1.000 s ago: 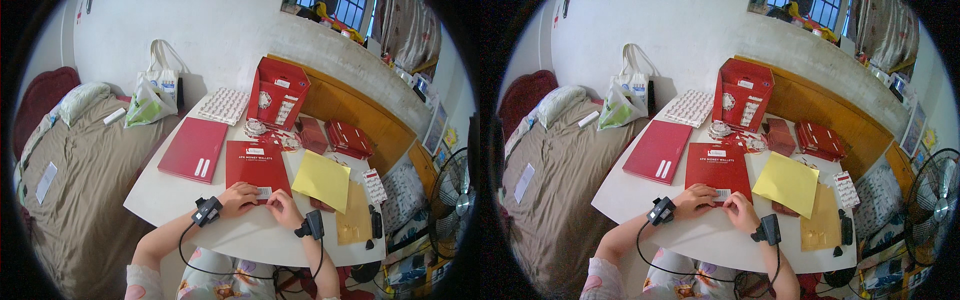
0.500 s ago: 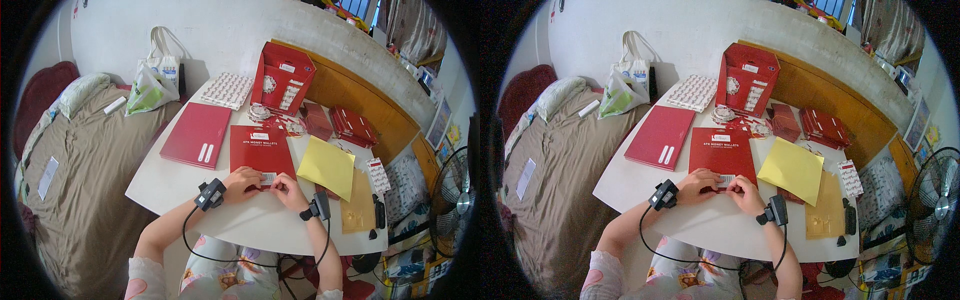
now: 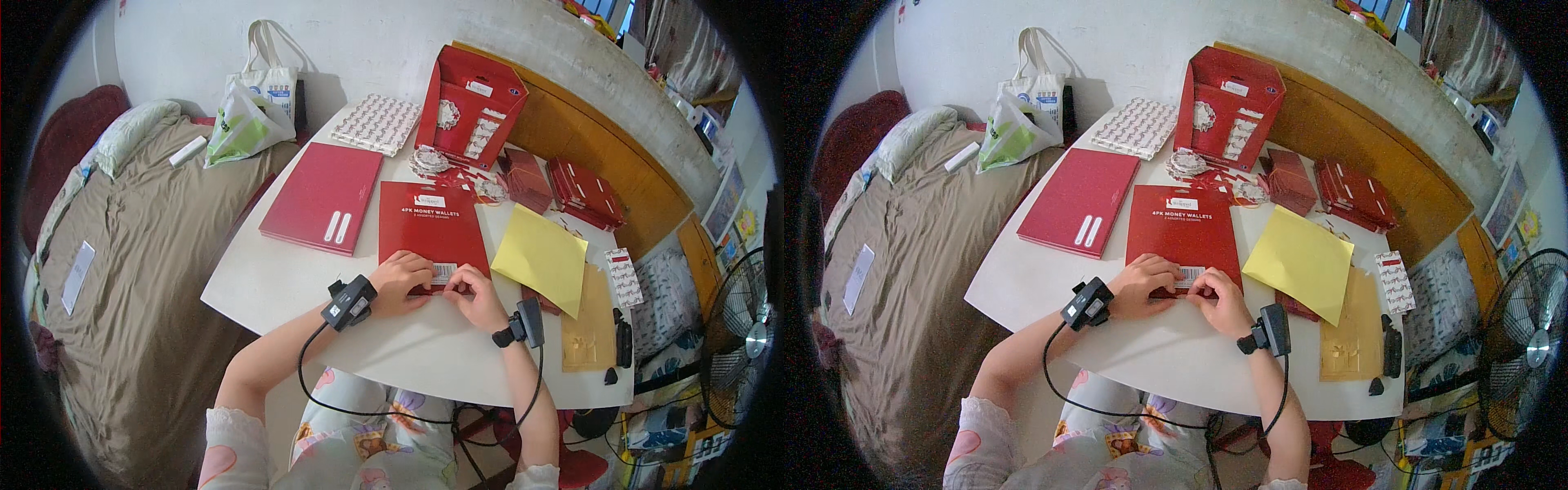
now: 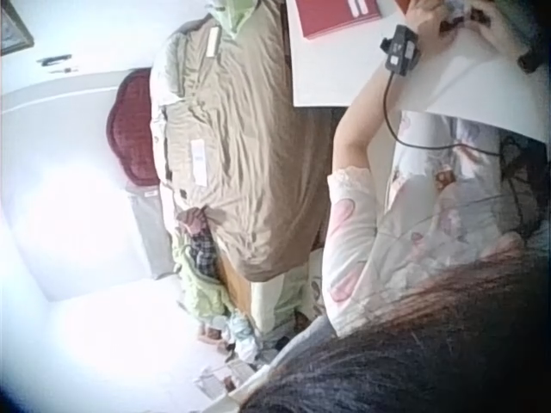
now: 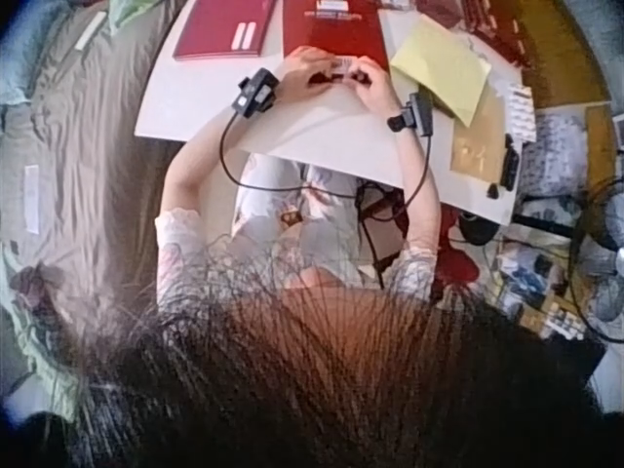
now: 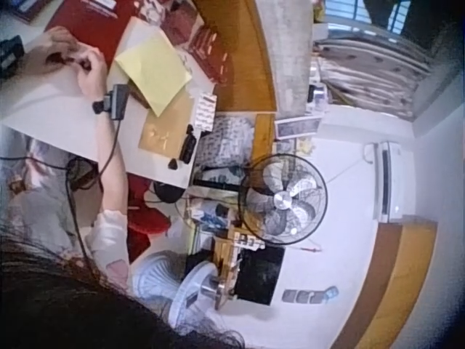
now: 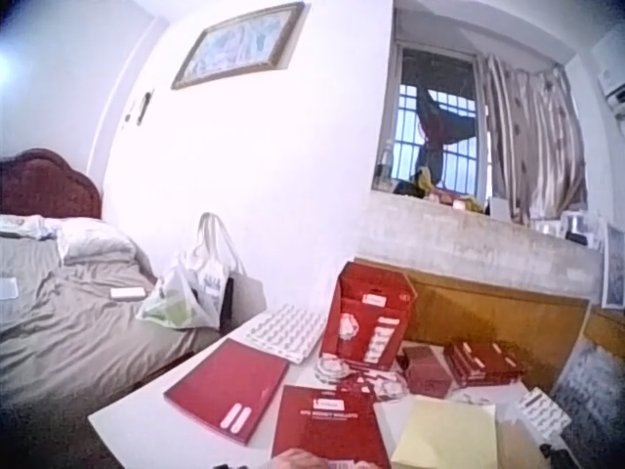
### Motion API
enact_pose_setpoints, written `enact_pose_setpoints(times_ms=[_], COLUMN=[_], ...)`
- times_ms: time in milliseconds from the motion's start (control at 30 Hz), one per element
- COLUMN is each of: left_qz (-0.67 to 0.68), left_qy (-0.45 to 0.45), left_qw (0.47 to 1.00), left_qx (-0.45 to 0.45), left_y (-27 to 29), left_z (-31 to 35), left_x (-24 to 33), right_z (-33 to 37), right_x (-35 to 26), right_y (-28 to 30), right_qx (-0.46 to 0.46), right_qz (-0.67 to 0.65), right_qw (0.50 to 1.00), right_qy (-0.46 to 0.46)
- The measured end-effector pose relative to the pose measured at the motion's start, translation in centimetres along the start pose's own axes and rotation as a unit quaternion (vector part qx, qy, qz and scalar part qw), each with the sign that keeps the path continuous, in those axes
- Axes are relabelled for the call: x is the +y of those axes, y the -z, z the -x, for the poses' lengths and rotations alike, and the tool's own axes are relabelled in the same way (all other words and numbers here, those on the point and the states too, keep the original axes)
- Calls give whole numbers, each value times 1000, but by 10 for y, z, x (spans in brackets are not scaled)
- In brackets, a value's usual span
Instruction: Assembling red paper folders/wallets and applying adhesive labels.
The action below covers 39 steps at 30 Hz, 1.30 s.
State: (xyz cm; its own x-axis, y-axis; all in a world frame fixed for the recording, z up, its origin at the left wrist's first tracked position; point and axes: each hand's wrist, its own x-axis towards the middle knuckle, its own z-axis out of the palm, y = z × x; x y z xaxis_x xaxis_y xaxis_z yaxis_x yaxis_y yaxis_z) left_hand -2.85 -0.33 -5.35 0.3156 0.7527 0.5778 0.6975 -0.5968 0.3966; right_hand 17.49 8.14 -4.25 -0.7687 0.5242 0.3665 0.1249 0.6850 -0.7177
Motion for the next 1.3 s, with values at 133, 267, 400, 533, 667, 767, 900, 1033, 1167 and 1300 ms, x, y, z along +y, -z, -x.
enact_pose_setpoints(times_ms=[133,267,400,533,667,767,900,1033,1167,1300], left_qz=[-9,-16,-26,-28,-26,-27,-26,-31,-32,-38], left_qy=[-4,-4,1,0,6,5,9,2,5,5], left_qw=[1000,1000,1000,1000,1000,1000,1000,999,999,999], left_qx=[2,7,2,-3,-11,-14,-12,-8,-6,-8], left_y=[0,-1,-1,-1,1,1,0,0,0,-1], left_z=[-2,-2,-3,-3,-4,-3,-3,-3,-2,-5], left_x=[1,1,2,2,4,3,3,2,2,4], right_z=[0,-1,-1,-1,0,0,0,0,-1,0], right_x=[2,2,2,2,2,3,3,3,3,4], right_y=[0,-1,-1,-1,0,0,0,-1,-2,-1], right_qx=[7,12,7,10,4,-1,-3,1,2,4], right_qz=[2,8,21,16,6,1,2,4,12,16], right_qw=[1000,1000,999,1000,1000,1000,1000,1000,1000,1000], right_qy=[8,7,27,18,19,18,22,16,24,17])
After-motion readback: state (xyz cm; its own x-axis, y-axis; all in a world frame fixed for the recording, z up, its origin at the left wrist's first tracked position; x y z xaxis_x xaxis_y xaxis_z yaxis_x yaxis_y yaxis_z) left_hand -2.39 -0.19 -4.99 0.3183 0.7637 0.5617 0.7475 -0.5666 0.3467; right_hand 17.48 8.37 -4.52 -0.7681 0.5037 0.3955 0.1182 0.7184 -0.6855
